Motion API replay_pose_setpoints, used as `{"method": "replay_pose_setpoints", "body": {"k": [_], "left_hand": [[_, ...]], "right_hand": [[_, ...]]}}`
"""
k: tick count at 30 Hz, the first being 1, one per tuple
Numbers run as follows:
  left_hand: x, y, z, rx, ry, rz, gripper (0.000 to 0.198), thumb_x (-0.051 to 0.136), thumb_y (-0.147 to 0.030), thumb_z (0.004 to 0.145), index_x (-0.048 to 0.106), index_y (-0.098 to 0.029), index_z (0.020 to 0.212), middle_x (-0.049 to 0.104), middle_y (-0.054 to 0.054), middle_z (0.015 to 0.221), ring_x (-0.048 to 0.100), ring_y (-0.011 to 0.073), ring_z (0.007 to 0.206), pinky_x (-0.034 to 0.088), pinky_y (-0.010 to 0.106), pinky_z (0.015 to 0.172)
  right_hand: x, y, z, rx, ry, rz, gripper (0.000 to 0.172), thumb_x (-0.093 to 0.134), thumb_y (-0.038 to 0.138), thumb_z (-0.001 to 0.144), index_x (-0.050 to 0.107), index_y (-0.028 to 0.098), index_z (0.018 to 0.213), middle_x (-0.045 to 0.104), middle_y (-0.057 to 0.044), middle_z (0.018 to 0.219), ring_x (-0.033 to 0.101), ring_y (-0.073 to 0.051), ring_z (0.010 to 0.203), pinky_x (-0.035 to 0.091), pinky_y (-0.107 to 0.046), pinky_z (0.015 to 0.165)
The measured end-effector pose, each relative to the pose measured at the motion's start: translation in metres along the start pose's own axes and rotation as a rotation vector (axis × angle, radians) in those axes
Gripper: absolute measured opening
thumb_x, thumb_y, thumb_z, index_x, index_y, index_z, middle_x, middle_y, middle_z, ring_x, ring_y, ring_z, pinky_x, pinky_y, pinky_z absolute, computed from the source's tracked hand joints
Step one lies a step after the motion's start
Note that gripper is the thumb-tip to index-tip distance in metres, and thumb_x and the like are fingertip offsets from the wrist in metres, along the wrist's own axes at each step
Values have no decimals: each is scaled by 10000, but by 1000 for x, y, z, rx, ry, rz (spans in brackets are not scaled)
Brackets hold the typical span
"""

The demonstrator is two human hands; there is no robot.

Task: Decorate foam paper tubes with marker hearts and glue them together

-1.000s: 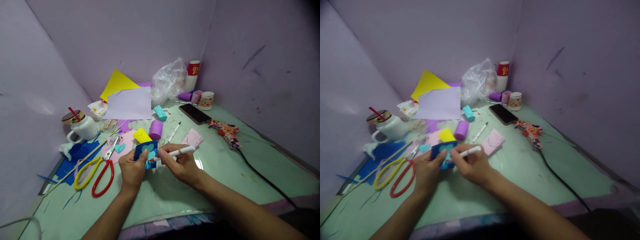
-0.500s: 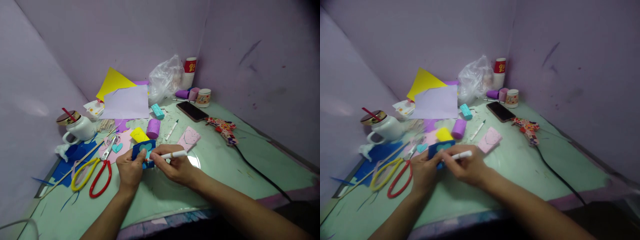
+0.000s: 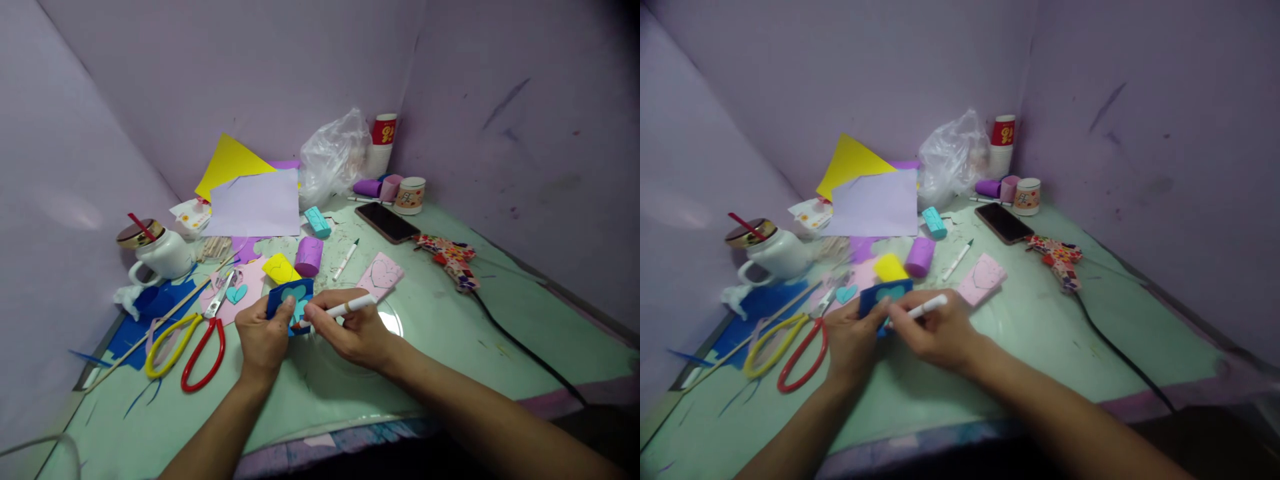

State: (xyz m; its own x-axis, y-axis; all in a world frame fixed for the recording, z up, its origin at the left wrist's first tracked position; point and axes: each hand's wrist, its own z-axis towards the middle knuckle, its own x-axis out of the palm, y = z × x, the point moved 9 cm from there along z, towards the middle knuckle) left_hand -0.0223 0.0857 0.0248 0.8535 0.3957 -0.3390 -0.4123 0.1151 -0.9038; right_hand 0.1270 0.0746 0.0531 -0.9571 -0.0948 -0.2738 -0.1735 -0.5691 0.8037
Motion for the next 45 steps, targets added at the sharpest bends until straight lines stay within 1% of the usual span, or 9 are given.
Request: {"method": "replay_pose_setpoints", "body": {"k": [9,12,15,19,22,24,28,34,45], "left_hand": [[0,0,1,-22,11,13,310,637,-334,629,448,-183,436,354,-46,442,321,97,464,277,241,434],[0,4,-1,-51,13,-22,286,652,-339,630,490,-181,454,383,-43,449,355,106,468,306,242,445],[1,8,-3,-89,26,-56,270,666,-339,624,518,-183,461,396,-43,445,367,110,457,313,243,434],[9,7,-6,-122,110,-134,235,686,-335,603,567,-176,476,437,-37,443,381,111,448,332,238,424],[13,3,-7,-120,150,-174,215,702,-324,583,596,-166,482,458,-31,445,378,106,446,329,229,416],[15,2,-7,-124,161,-187,229,708,-310,573,580,-161,457,445,-32,433,360,96,439,311,222,407],[22,10,-6,-187,219,-264,243,739,-325,572,590,-150,492,462,-32,456,366,86,447,312,213,417],[48,21,-14,-348,431,-579,362,799,-320,552,683,-146,848,628,11,710,548,139,633,443,240,584],[39,28,-14,-349,245,-553,251,782,-246,556,677,-149,762,607,-21,631,508,112,567,439,241,555]], "right_hand": [[0,-4,0,48,-5,141,251,549,209,821,629,150,590,564,13,488,490,-74,434,377,-193,421],[-18,-13,3,91,-166,269,212,541,253,847,636,177,672,566,29,511,520,-86,446,428,-205,443],[-41,-19,6,78,-354,223,157,516,292,885,648,208,897,667,-9,741,631,-131,662,516,-268,629],[-32,-26,16,77,-177,17,160,614,233,804,611,210,962,669,-47,963,628,-192,933,477,-364,863],[-11,-40,17,129,21,111,275,658,242,749,549,204,999,649,-45,942,633,-201,902,498,-353,799],[-4,-46,17,146,60,143,241,658,252,738,537,200,940,629,-39,906,621,-206,893,495,-343,768],[-5,-47,17,136,-7,161,165,641,197,723,509,202,823,600,-19,850,592,-198,890,471,-321,760],[-22,-46,12,147,-200,167,185,626,163,739,480,220,837,574,14,802,561,-139,727,451,-255,642],[-17,-41,2,178,-314,196,209,647,166,729,472,233,821,600,18,790,569,-131,673,445,-254,617]]}}
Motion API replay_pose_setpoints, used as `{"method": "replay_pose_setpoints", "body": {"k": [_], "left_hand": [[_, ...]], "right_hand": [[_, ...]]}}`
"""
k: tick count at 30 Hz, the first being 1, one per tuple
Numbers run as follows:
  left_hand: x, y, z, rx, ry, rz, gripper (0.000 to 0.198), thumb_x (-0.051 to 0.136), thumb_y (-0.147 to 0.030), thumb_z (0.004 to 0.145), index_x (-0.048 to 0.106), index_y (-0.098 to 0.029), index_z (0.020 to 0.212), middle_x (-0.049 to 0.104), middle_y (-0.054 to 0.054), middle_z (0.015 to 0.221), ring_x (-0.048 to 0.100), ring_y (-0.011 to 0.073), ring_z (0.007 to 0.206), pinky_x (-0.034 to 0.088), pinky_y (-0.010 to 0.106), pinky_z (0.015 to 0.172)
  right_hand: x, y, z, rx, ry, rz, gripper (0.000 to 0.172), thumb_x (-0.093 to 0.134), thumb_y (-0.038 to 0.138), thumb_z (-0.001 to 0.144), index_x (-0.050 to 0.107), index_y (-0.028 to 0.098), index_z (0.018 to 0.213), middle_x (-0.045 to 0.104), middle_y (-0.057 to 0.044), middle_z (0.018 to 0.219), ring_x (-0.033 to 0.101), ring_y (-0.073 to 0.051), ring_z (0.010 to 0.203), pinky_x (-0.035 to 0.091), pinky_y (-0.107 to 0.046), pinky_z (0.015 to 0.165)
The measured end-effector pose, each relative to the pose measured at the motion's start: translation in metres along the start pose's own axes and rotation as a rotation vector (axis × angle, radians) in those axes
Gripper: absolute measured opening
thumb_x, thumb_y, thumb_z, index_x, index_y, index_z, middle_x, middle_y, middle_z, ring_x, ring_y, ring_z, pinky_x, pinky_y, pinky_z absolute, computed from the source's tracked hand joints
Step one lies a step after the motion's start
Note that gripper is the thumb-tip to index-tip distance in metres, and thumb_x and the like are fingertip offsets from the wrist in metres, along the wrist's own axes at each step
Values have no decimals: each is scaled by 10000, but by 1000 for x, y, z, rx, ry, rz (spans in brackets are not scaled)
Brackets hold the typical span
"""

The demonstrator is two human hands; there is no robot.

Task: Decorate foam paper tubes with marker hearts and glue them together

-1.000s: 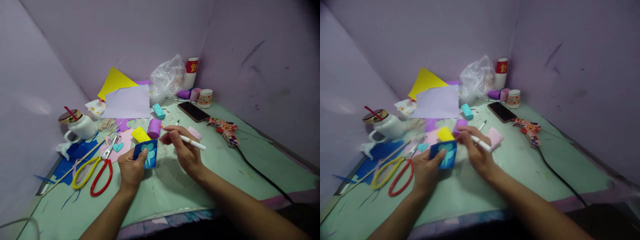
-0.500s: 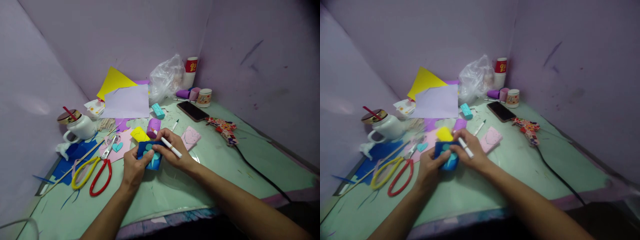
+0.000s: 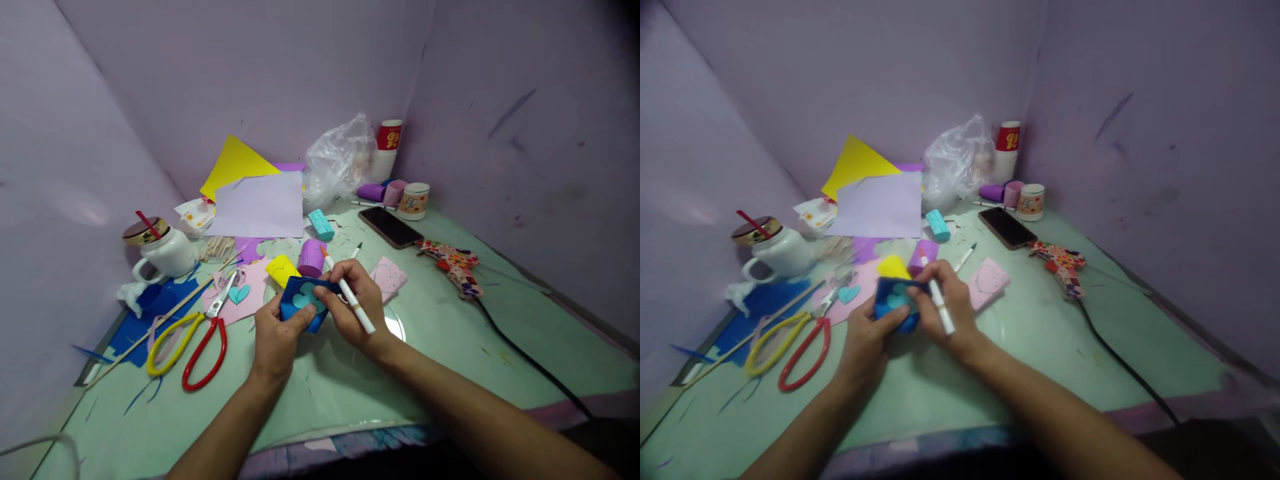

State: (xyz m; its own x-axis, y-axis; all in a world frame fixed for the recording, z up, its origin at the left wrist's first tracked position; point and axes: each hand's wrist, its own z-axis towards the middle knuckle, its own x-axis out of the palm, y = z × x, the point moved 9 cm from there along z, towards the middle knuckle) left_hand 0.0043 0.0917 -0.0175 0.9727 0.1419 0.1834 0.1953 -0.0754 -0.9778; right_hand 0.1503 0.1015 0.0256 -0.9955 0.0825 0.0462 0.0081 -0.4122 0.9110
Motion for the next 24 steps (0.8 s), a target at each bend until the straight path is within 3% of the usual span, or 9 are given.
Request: {"method": "replay_pose_setpoints", "body": {"k": [10,20,24], "left_hand": [[-5,1,-1,-26,-69,-3,208,788,-256,522,634,-134,591,536,-42,493,442,88,469,380,224,480],[-1,6,2,-184,-32,-116,250,800,-190,449,690,-112,659,626,-1,557,537,109,508,459,230,525],[-3,7,1,-188,-51,-99,246,787,-197,484,697,-110,696,642,12,575,563,129,515,477,249,521]], "right_hand": [[1,-12,2,132,28,63,241,681,211,692,463,221,793,592,6,792,573,-152,728,456,-279,651],[2,-4,9,52,154,-77,186,665,234,740,511,211,841,624,-17,850,610,-181,820,479,-312,716],[-11,5,12,62,42,19,217,685,299,762,534,215,893,664,-27,880,631,-176,813,503,-323,737]]}}
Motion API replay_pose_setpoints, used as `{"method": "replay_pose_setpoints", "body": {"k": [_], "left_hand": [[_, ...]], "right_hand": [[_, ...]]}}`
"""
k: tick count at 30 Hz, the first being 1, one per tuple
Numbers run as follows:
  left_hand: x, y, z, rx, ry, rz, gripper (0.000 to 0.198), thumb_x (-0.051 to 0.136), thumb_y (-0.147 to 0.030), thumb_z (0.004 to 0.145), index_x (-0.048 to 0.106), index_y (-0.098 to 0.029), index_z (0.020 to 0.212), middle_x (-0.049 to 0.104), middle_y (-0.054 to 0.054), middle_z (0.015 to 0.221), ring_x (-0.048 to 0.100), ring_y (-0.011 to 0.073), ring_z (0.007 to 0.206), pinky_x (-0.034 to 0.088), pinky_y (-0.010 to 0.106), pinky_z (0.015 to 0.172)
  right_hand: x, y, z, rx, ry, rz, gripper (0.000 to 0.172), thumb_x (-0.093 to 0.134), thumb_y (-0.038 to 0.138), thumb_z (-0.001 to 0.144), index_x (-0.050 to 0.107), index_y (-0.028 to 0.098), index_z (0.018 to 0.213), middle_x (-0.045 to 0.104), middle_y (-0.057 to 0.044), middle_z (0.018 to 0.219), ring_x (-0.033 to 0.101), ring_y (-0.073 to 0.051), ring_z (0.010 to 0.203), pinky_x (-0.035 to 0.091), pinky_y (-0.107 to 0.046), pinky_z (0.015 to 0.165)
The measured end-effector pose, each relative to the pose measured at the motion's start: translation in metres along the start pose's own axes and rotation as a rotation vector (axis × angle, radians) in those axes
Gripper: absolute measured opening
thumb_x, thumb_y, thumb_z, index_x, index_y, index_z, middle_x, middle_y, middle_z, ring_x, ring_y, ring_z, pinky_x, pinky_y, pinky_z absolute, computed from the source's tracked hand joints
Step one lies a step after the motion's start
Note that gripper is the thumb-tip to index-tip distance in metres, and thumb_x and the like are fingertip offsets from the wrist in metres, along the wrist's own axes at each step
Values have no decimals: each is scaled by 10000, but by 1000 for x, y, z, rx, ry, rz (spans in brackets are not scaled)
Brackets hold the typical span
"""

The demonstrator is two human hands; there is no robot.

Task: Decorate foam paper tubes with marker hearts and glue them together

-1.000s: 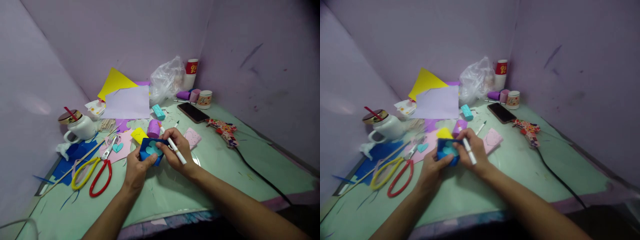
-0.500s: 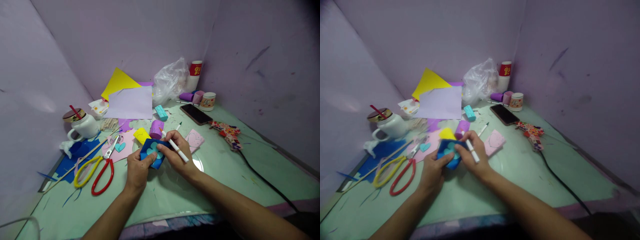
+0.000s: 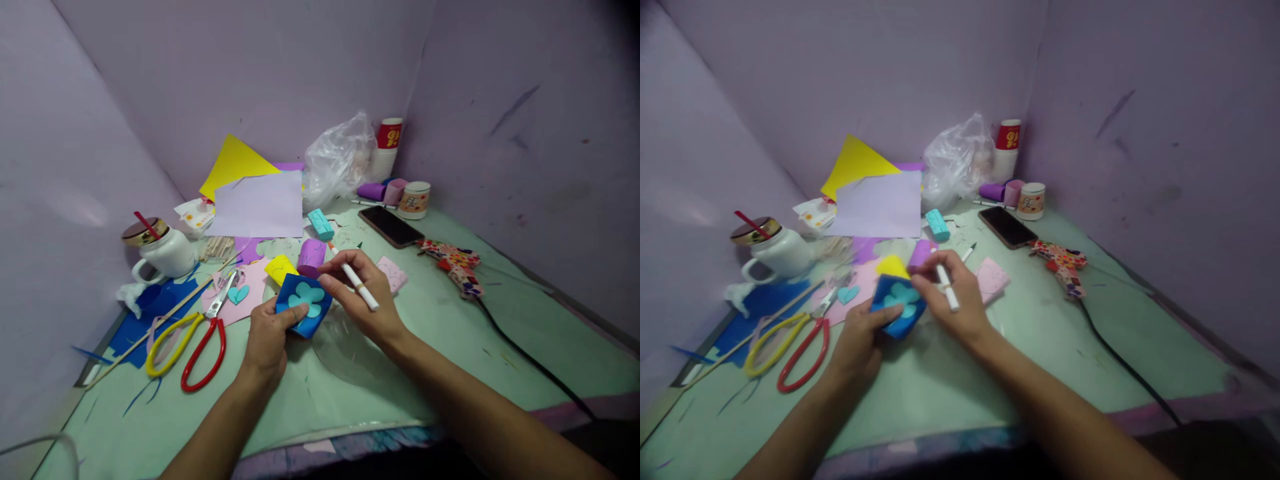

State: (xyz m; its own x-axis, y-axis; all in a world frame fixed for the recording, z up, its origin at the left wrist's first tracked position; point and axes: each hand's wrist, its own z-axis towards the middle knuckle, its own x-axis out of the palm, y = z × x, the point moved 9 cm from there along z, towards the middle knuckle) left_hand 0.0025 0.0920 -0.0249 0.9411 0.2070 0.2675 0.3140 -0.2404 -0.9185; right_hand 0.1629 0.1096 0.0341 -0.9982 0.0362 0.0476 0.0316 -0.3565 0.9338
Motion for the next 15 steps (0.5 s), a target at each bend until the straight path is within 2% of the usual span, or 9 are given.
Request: {"method": "replay_pose_setpoints", "body": {"k": [3,7,10,13,15], "left_hand": [[0,0,-1,8,-7,-14,243,788,-190,473,693,-115,684,657,17,592,582,138,528,492,259,537],[0,-4,-2,44,-13,10,219,779,-198,482,696,-119,668,634,4,551,553,123,494,465,240,490],[-4,-6,-2,49,-53,17,213,767,-190,479,699,-115,666,625,4,534,544,126,480,449,240,469],[-8,-6,-1,51,-90,13,210,757,-182,476,702,-121,669,618,-4,523,546,132,487,446,244,474],[-8,-6,0,54,-82,15,216,757,-181,479,706,-126,681,621,-7,534,547,130,499,444,241,483]], "right_hand": [[-9,11,0,-65,-55,120,212,625,400,820,611,208,907,674,-28,818,633,-166,739,514,-318,697],[-6,20,-5,-137,56,208,416,426,524,902,698,219,976,652,-35,717,599,-160,631,487,-302,556],[-1,24,-9,-148,136,157,310,468,416,888,686,227,1002,659,-30,751,599,-154,628,478,-283,528],[4,32,-12,-215,159,-49,117,588,201,764,674,203,843,673,-12,718,601,-133,574,476,-249,508],[9,38,-14,-288,167,-194,108,598,126,714,669,188,767,680,-6,669,596,-119,531,475,-231,498]]}}
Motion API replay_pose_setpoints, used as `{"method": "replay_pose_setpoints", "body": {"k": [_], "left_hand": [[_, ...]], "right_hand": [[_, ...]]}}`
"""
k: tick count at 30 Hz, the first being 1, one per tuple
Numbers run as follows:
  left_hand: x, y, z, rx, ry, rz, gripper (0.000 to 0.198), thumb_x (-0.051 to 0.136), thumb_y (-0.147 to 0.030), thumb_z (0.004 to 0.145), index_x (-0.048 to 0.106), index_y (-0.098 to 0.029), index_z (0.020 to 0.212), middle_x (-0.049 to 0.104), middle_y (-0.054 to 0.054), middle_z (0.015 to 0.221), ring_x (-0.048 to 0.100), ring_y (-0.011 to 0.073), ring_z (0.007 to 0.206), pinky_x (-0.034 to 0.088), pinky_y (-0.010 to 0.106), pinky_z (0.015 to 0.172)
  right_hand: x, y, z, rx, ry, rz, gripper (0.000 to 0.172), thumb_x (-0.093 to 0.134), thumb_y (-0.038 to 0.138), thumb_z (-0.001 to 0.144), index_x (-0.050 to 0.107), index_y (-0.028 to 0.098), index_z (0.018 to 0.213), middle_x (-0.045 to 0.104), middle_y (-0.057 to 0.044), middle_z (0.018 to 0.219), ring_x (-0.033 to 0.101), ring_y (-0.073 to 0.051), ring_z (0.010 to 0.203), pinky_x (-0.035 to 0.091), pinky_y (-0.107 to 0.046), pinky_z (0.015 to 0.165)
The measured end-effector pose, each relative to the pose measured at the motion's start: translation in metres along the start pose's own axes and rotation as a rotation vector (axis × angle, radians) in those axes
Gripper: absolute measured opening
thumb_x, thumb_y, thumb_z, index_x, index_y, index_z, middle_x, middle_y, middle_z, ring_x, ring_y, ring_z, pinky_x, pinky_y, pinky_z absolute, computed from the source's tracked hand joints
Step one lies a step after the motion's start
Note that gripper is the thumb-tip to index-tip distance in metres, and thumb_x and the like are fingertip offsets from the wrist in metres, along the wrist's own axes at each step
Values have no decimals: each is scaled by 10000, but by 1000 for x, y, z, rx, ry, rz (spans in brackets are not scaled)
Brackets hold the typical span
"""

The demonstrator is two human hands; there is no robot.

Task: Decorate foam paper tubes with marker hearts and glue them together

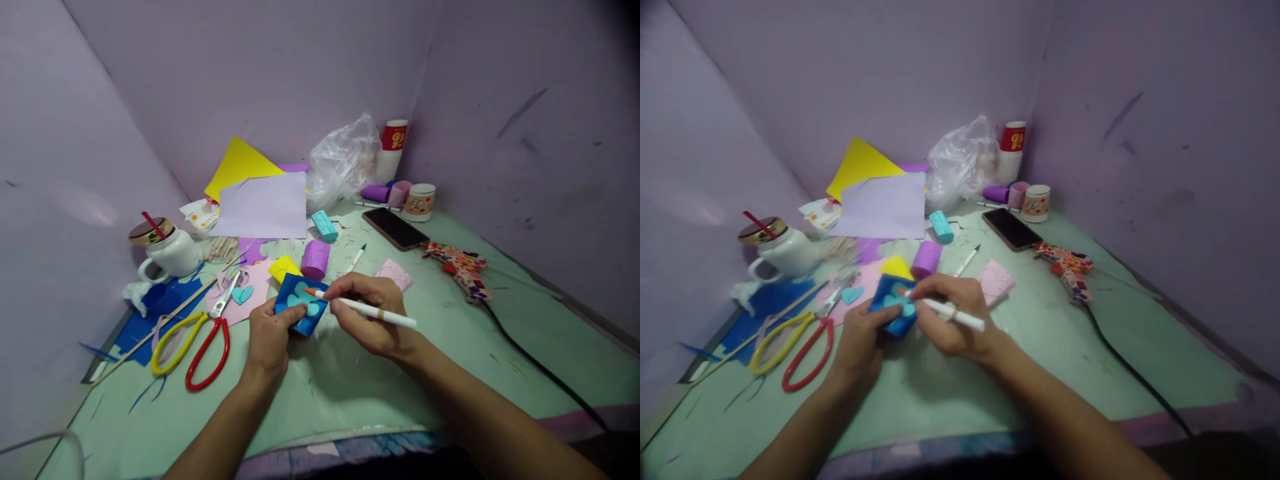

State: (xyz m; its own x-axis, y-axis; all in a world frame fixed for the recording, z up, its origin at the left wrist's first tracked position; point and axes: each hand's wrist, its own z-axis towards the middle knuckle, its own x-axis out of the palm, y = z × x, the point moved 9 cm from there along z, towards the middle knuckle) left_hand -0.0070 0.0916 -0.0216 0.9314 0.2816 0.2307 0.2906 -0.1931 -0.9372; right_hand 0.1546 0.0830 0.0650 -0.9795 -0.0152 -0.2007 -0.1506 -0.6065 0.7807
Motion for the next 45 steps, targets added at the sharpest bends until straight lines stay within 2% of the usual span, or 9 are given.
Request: {"method": "replay_pose_setpoints", "body": {"k": [8,21,36,45], "left_hand": [[0,0,0,25,16,27,155,740,-171,499,684,-140,640,573,-30,493,501,108,470,415,224,475],[-1,0,0,34,-17,52,157,744,-193,491,684,-140,625,552,-36,461,488,114,451,414,236,464],[-1,-1,1,74,1,54,76,716,-177,544,686,-157,611,577,-34,484,484,100,453,413,217,468],[-1,-1,2,65,-3,34,100,722,-156,501,669,-147,586,556,-40,465,452,86,437,390,204,448]], "right_hand": [[11,15,-2,-216,36,-191,119,589,140,762,688,181,812,722,-37,734,639,-127,579,510,-240,555],[14,21,-4,-311,11,-249,151,548,140,802,650,204,892,719,-47,757,659,-144,621,528,-266,558],[16,19,-4,-272,36,-270,119,565,125,767,666,166,815,711,-55,708,648,-136,581,518,-242,566],[16,15,-3,-222,36,-253,130,563,105,745,685,120,787,707,-60,687,635,-116,565,507,-211,567]]}}
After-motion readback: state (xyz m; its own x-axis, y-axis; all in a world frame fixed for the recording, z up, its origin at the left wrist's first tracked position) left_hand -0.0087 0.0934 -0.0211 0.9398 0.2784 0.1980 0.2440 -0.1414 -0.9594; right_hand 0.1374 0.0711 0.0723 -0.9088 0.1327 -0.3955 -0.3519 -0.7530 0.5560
